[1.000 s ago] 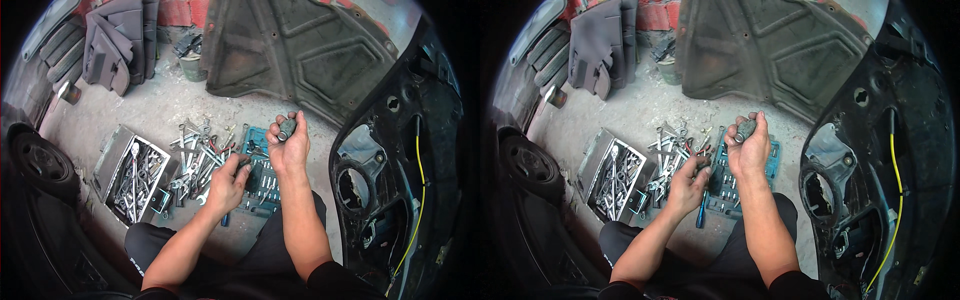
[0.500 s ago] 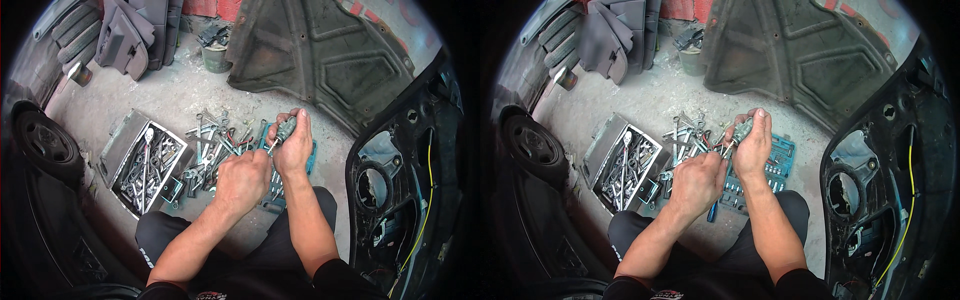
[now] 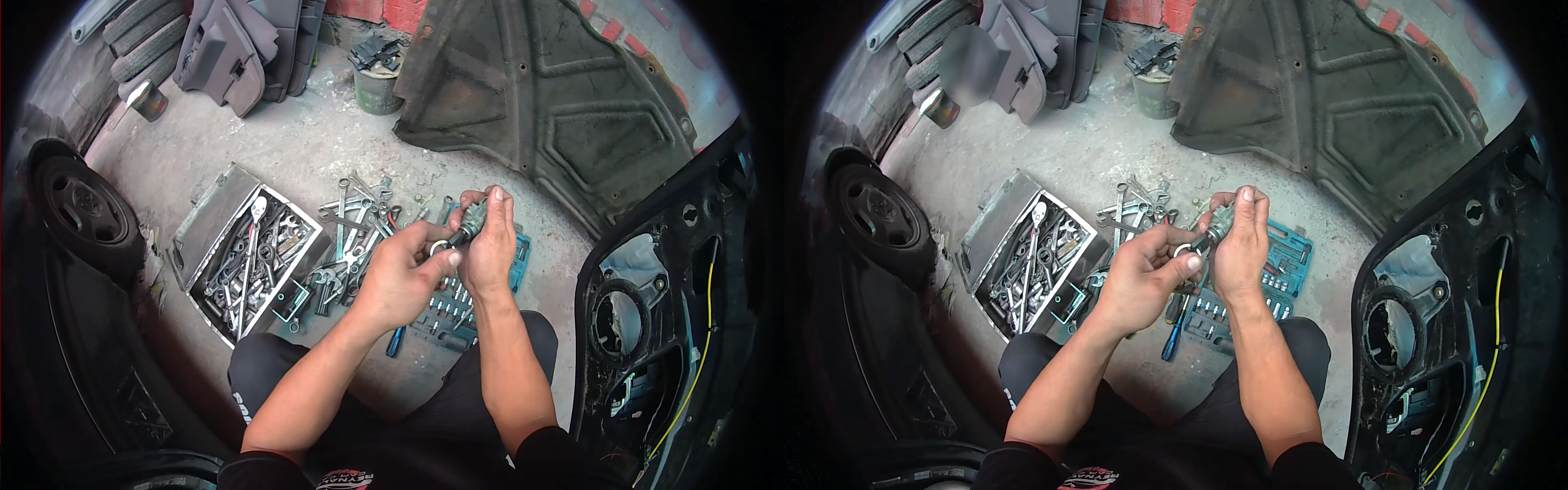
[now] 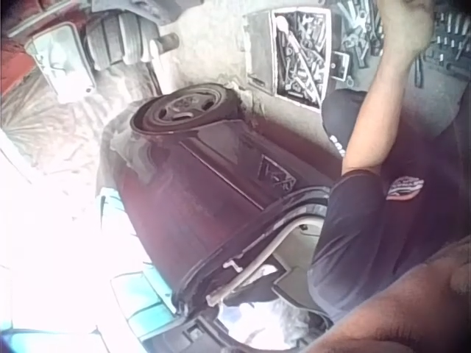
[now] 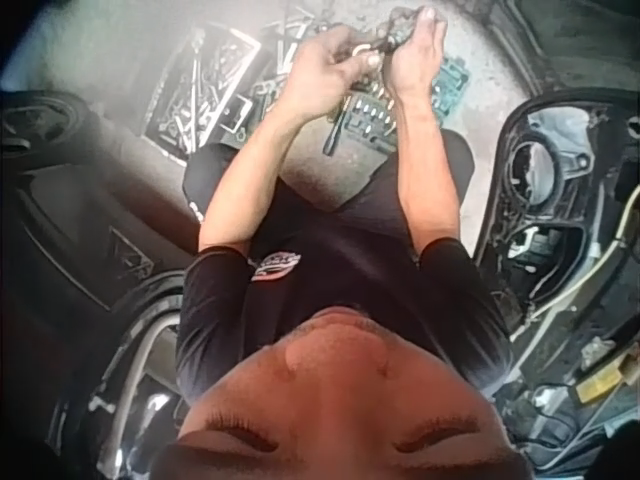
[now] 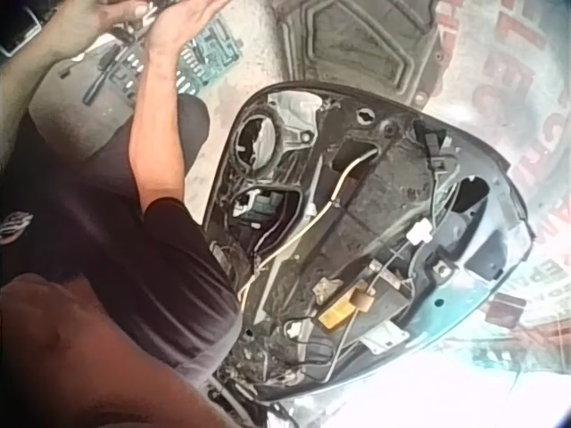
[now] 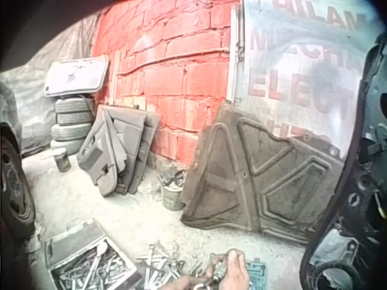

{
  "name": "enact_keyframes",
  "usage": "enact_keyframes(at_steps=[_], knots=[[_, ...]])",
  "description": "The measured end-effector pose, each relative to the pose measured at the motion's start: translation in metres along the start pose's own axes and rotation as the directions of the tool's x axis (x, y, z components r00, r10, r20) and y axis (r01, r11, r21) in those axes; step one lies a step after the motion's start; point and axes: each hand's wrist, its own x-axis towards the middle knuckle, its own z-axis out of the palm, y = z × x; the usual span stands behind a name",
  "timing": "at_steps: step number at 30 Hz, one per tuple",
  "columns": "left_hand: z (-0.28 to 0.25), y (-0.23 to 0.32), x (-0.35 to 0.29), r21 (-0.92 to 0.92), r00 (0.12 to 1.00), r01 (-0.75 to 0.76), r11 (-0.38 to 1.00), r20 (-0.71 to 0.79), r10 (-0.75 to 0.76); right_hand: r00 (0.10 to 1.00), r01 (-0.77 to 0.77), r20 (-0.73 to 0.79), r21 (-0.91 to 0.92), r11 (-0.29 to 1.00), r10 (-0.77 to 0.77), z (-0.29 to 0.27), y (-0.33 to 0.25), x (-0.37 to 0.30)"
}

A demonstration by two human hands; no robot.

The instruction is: Repairing or assembling an automotive lock cylinder by inserting internal pins and components.

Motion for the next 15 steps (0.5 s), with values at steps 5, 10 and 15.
enact_keyframes(at_steps=[5, 10, 15], knots=[[0.011, -0.007, -0.004, -0.025, 0.978, -0.184, 0.983, -0.105, 0.181, 0.999, -0.032, 0.021, 0.002, 0.999, 0.032, -0.001, 0.001, 0.0], [0.014, -0.012, 0.0, 0.602, 0.783, -0.519, 0.607, 0.05, 0.62, 0.997, -0.07, -0.014, -0.112, 0.991, 0.069, -0.003, 0.005, 0.001], [0.012, -0.011, 0.001, 0.74, 0.705, -0.531, 0.413, 0.115, 0.7, 0.986, -0.168, -0.037, -0.107, 0.98, 0.165, 0.005, 0.0, 0.0]])
